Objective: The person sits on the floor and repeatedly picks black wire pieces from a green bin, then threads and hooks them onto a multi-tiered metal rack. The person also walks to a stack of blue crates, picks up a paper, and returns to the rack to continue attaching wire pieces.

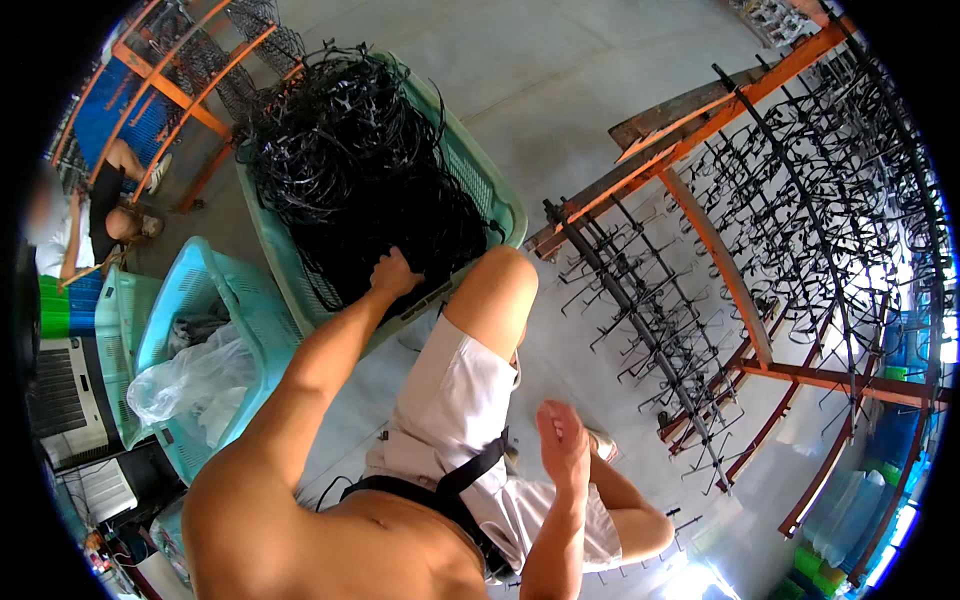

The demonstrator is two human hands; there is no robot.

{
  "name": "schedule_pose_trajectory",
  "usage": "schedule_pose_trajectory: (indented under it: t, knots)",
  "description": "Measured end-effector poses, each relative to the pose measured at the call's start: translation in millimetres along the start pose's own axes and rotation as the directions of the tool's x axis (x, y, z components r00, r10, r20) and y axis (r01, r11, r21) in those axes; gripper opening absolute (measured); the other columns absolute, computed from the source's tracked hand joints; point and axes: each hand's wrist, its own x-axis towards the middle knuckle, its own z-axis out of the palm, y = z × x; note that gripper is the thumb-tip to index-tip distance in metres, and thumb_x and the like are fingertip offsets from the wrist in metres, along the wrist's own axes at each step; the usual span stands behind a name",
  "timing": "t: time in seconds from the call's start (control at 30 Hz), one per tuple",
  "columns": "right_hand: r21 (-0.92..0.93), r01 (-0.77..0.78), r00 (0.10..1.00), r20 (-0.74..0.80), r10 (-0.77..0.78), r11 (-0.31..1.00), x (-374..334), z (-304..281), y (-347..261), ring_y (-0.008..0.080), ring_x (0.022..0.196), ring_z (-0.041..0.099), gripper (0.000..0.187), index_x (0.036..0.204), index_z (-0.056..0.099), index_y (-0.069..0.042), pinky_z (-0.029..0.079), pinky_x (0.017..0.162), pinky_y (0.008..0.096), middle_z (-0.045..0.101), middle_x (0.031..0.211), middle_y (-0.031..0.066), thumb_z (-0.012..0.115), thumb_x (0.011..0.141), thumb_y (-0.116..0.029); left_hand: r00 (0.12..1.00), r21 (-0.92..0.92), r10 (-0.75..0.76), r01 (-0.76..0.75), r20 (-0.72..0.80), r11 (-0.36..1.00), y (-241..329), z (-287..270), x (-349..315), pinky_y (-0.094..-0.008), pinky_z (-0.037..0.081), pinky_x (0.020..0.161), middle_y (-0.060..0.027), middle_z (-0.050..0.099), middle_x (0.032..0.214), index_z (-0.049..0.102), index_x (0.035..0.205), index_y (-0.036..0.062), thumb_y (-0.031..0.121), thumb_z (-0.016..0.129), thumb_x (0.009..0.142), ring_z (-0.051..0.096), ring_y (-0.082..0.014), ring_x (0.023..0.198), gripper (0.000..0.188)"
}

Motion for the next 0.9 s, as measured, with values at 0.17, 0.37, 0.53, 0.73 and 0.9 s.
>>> schedule_pose_trajectory:
  t: [0.17, 0.37, 0.53, 0.73, 0.9]
  knots:
    - [0.024, 0.25, 0.967, 0.054, -0.251, 0.968, 34.8, 17.7, -65.2, 0.0232, 0.088, 0.065, 0.024, 0.106, 0.059, 0.003, 0.051, 0.078, 0.0312, 0.065, 0.095, 0.0177, 0.057, 0.087, -0.011, 0.993, -0.208, 0.042, -0.065, -0.113, 0.976, -11.9, 2.9, 2.7, -0.0451, 0.048, 0.084, -0.0238, 0.062, 0.102, 0.054, 0.114, 0.0036, 0.03, 0.067, 0.07, 0.06, -0.0374, 0.098, 0.054]
    - [0.181, 0.217, 0.909, 0.32, -0.266, 0.959, 70.6, 57.3, -119.4, 0.0156, 0.092, 0.061, 0.029, 0.111, 0.056, 0.003, 0.047, 0.082, 0.027, 0.065, 0.096, 0.0103, 0.055, 0.092, -0.018, 0.885, -0.617, 0.447, -0.424, -0.128, 0.663, -41.1, -88.0, -71.4, -0.0248, 0.047, 0.068, -0.0058, 0.068, 0.083, 0.058, 0.106, 0.0021, 0.012, 0.062, 0.081, 0.062, -0.0122, 0.073, 0.027]
    - [0.289, 0.398, 0.888, 0.116, -0.445, 0.871, 109.2, 133.1, -144.9, 0.0264, 0.1, 0.052, 0.045, 0.121, 0.05, 0.002, 0.043, 0.088, 0.0348, 0.054, 0.11, 0.0175, 0.055, 0.092, -0.033, 0.573, 0.064, 0.8, -0.804, -0.179, 0.59, -11.1, -103.4, -136.9, -0.0359, 0.042, 0.078, -0.006, 0.063, 0.078, 0.056, 0.106, 0.0039, 0.013, 0.059, 0.083, 0.061, -0.0218, 0.072, 0.025]
    - [-0.344, 0.393, 0.912, 0.028, -0.409, 0.853, 116.0, 137.4, -159.5, 0.0383, 0.106, 0.049, 0.06, 0.124, 0.047, 0.004, 0.039, 0.093, 0.0436, 0.051, 0.115, 0.0243, 0.06, 0.083, -0.038, 0.386, 0.376, 0.893, -0.811, -0.232, 0.448, 1.1, -72.1, -147.4, -0.0333, 0.038, 0.081, -0.0005, 0.056, 0.07, 0.058, 0.102, 0.0076, 0.004, 0.059, 0.071, 0.056, -0.0193, 0.071, 0.031]
    - [-0.075, 0.631, 0.76, 0.263, -0.595, 0.773, 139.7, 104.1, -162.4, 0.0397, 0.105, 0.05, 0.038, 0.118, 0.057, -0.007, 0.04, 0.093, 0.0423, 0.052, 0.116, 0.019, 0.059, 0.086, -0.028, 0.32, 0.246, 0.935, -0.904, -0.154, 0.35, 13.3, -83.2, -162.1, -0.0345, 0.037, 0.082, -0.0009, 0.056, 0.071, 0.058, 0.107, 0.0064, 0.004, 0.06, 0.074, 0.055, -0.0188, 0.07, 0.034]
